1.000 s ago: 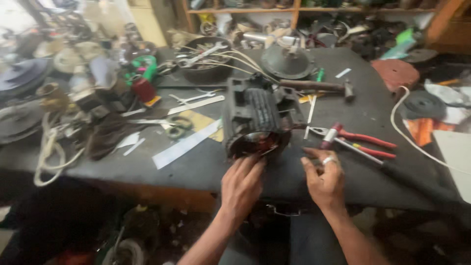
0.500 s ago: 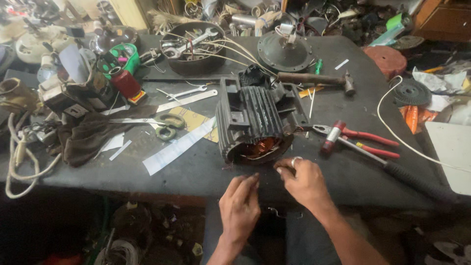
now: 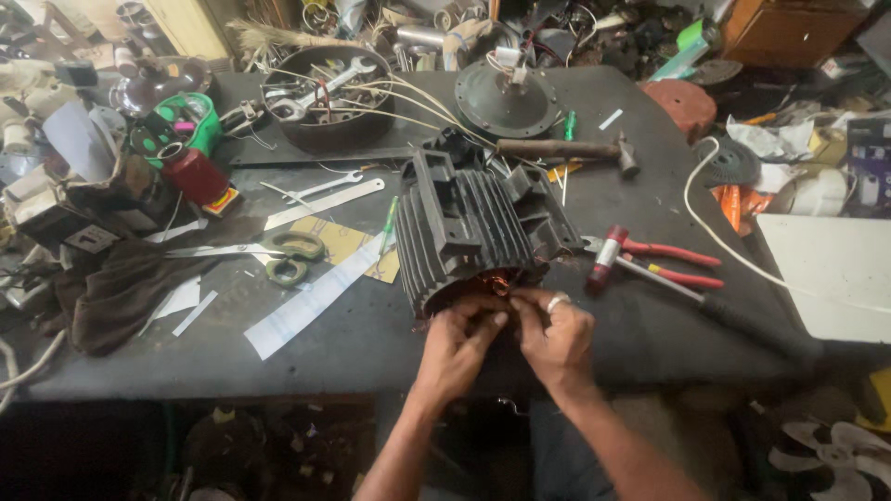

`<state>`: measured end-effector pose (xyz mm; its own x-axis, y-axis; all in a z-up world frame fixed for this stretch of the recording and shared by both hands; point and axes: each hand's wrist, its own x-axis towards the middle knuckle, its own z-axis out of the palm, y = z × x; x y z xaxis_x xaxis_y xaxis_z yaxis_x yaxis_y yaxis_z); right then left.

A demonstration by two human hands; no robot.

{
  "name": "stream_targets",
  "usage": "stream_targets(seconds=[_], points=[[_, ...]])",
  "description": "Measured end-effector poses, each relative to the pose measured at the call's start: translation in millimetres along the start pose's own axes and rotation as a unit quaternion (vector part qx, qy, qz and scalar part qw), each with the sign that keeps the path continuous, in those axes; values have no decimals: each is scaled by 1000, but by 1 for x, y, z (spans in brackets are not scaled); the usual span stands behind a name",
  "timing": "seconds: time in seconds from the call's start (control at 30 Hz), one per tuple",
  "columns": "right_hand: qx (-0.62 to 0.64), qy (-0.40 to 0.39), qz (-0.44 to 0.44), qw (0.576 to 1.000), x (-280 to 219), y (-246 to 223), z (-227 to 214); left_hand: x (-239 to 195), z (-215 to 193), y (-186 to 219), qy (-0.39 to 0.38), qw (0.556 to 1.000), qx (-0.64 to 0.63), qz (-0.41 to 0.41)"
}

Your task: The person works on an electrical motor stator on a cluttered workbench. They use a rubber mallet to tap the copper windings and a screwdriver to adjust internal components. The person repeatedly repositions the stator and uses tools to manipulate the windings.

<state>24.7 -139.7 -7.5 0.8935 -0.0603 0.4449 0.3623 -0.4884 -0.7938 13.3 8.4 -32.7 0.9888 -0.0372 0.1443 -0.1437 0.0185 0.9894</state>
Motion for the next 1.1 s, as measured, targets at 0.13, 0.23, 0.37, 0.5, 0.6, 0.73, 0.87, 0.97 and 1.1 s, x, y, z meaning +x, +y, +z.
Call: stream_targets(seconds=[0.13,0.23,0.37,0.5,0.6,0.73,0.87,0.97,1.1], points=[[20,-42,121,992,-5,0,7,2,6,-1,27,996,-86,27],[-4,-94,136,986,-5,1,-1,-5,6,4,100,984,118,88],[-54,24,-174,983,3,2,0,-8,4,14,149,938,235,206],[-44,28,-177,983,6,2,5,4,4,15,108,993,40,23],[-41,21,-136,990,-1,4,8,5,9,5,101,977,-149,-112],[-46,19,-93,994,-3,3,11,11,18,-4,142,941,-285,-116],[-9,-20,-157,987,-7,-4,-4,19,29,6,199,948,-241,-58],[-52,-58,-150,986,-10,-8,-29,6,25,30,177,981,73,38],[-136,-136,-230,954,-23,-2,-41,-52,8,52,258,944,198,47]])
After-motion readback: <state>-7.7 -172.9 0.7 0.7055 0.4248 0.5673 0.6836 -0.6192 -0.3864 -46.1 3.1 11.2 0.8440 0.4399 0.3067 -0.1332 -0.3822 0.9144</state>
